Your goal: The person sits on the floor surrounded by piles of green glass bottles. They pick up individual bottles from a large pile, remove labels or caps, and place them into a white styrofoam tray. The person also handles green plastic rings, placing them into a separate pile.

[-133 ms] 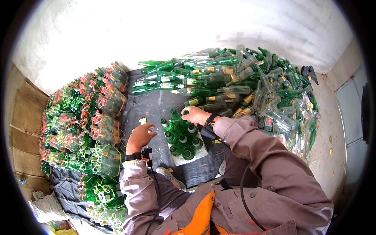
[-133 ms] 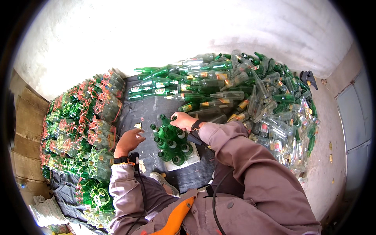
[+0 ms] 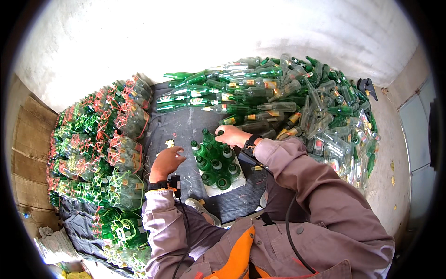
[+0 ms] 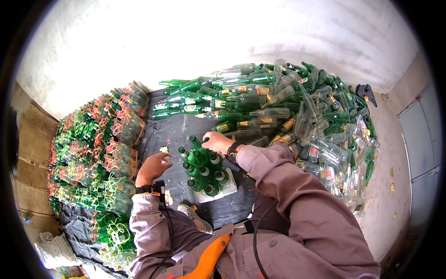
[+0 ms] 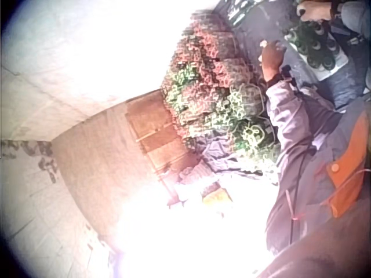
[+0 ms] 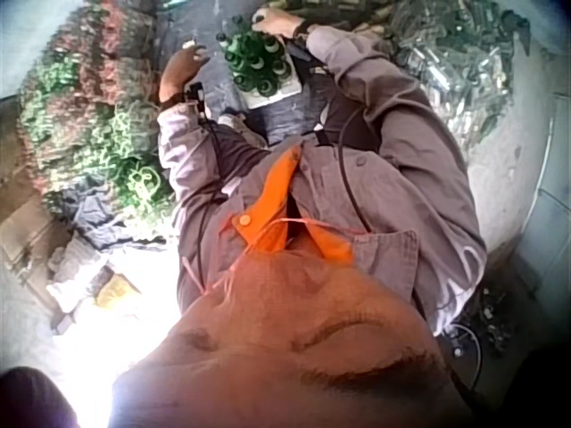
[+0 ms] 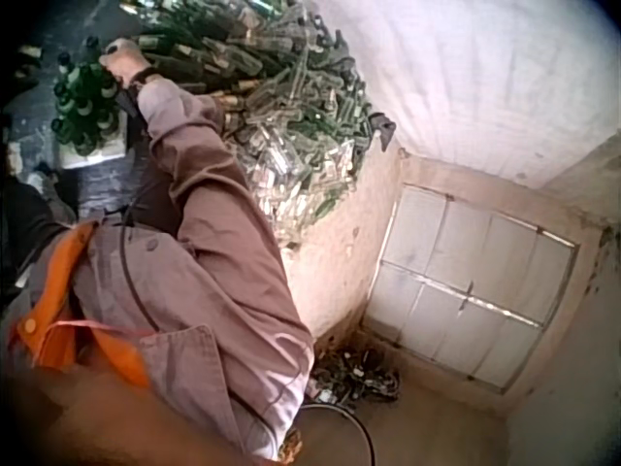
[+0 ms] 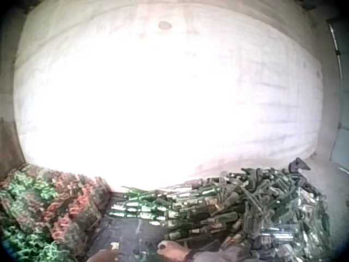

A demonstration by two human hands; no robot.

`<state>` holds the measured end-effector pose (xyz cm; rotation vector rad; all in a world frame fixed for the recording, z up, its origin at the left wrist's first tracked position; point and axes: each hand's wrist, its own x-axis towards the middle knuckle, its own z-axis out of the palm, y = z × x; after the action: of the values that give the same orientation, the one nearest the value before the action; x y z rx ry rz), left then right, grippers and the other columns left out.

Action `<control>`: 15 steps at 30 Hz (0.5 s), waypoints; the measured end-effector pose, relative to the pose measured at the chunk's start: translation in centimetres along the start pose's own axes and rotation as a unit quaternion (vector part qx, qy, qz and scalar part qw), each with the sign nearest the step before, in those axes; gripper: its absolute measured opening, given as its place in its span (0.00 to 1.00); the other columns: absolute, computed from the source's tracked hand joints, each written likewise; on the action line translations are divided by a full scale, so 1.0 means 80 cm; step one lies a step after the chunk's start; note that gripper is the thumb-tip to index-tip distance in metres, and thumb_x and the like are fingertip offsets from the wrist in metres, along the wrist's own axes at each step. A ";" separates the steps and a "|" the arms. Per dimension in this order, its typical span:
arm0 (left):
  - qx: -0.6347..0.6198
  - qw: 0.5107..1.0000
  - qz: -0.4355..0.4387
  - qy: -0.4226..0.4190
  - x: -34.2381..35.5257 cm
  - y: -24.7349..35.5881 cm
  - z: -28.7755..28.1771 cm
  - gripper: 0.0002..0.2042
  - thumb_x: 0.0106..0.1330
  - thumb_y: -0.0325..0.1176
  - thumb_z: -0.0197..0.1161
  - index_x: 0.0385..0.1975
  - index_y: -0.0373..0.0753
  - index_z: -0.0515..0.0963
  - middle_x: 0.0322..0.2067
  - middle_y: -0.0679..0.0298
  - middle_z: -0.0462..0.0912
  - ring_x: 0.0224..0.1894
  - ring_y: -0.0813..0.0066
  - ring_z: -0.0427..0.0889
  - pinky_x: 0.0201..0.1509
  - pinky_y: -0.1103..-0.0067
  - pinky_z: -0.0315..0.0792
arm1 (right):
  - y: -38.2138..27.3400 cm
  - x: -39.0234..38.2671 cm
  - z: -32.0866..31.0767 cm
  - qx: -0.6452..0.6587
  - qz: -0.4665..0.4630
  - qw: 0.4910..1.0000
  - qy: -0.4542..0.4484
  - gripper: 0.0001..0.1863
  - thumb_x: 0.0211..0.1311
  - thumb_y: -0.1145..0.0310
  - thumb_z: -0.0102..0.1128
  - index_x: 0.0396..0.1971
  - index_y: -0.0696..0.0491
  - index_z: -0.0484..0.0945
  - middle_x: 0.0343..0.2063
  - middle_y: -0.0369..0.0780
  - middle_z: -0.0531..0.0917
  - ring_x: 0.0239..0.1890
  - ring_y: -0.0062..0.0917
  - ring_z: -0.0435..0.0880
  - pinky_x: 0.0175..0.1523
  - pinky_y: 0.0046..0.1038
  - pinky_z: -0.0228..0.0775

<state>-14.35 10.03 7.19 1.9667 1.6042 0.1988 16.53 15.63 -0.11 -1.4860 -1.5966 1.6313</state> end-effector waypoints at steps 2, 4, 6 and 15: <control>-0.004 1.000 -0.009 0.002 0.000 -0.006 0.001 0.20 0.60 0.38 0.71 0.51 0.39 0.83 0.39 0.52 0.89 0.43 0.60 0.88 0.50 0.70 0.79 | -0.011 -0.008 -0.002 -0.048 -0.028 0.998 0.015 0.23 0.62 0.64 0.69 0.52 0.61 0.78 0.25 0.39 0.83 0.18 0.22 0.75 0.21 0.29 0.64; -0.010 1.000 -0.013 0.009 0.002 -0.011 0.001 0.19 0.60 0.38 0.71 0.51 0.40 0.83 0.40 0.52 0.89 0.43 0.59 0.88 0.50 0.70 0.79 | -0.024 -0.017 -0.004 -0.057 -0.032 0.997 0.027 0.23 0.61 0.63 0.69 0.52 0.61 0.79 0.26 0.40 0.84 0.19 0.22 0.77 0.22 0.29 0.66; -0.018 1.000 -0.011 0.021 0.003 -0.016 -0.002 0.19 0.60 0.40 0.71 0.51 0.42 0.84 0.41 0.53 0.88 0.45 0.55 0.88 0.51 0.68 0.79 | -0.031 -0.021 -0.008 -0.051 -0.036 0.997 0.036 0.23 0.61 0.62 0.69 0.51 0.62 0.79 0.26 0.40 0.84 0.20 0.23 0.78 0.23 0.28 0.67; -0.241 0.956 0.025 0.165 -0.028 -0.007 -0.057 0.11 0.66 0.24 0.64 0.46 0.30 0.83 0.36 0.62 0.89 0.39 0.77 0.86 0.45 0.78 0.79 | -0.056 -0.028 -0.018 0.036 -0.036 0.998 0.041 0.19 0.61 0.61 0.68 0.44 0.60 0.82 0.26 0.37 0.83 0.23 0.19 0.76 0.25 0.27 0.65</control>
<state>-17.53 9.56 11.21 1.6472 1.5168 0.8935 16.87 15.48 5.07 -1.4237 -1.5139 1.5504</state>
